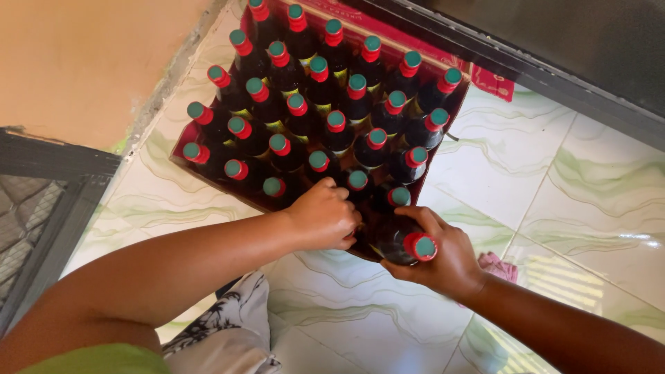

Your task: Organizing inventory by moving bottles and packing snack bags into a cardboard box.

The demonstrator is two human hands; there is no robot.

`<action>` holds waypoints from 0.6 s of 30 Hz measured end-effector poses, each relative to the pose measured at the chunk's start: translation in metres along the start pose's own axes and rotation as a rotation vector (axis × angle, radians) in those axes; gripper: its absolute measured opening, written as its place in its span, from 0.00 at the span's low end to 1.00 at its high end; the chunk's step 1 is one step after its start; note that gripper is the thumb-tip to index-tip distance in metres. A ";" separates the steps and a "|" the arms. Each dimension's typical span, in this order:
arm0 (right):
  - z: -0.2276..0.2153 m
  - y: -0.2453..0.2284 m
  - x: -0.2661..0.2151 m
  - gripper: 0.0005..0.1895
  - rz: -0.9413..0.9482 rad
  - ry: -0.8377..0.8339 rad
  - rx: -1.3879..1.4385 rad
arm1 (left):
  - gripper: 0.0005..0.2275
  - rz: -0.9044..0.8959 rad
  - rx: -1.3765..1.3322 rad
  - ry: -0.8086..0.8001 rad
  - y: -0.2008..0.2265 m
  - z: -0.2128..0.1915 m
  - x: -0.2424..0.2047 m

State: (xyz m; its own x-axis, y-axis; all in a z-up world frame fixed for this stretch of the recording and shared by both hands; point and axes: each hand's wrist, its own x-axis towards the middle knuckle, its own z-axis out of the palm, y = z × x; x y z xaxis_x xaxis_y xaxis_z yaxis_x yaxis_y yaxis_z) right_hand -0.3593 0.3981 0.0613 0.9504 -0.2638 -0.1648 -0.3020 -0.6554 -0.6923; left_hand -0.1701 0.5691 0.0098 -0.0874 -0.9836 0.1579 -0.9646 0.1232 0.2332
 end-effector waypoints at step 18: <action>0.011 0.014 -0.009 0.45 -0.149 0.062 -0.008 | 0.06 0.010 -0.011 -0.013 0.012 0.020 -0.003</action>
State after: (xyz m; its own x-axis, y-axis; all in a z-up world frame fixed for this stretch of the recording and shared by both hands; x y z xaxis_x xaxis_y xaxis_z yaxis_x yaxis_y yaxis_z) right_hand -0.3714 0.3986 0.0455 0.9785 -0.2058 -0.0167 -0.1583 -0.6960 -0.7004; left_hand -0.1865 0.5707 -0.0067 -0.1005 -0.9840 0.1474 -0.9610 0.1344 0.2418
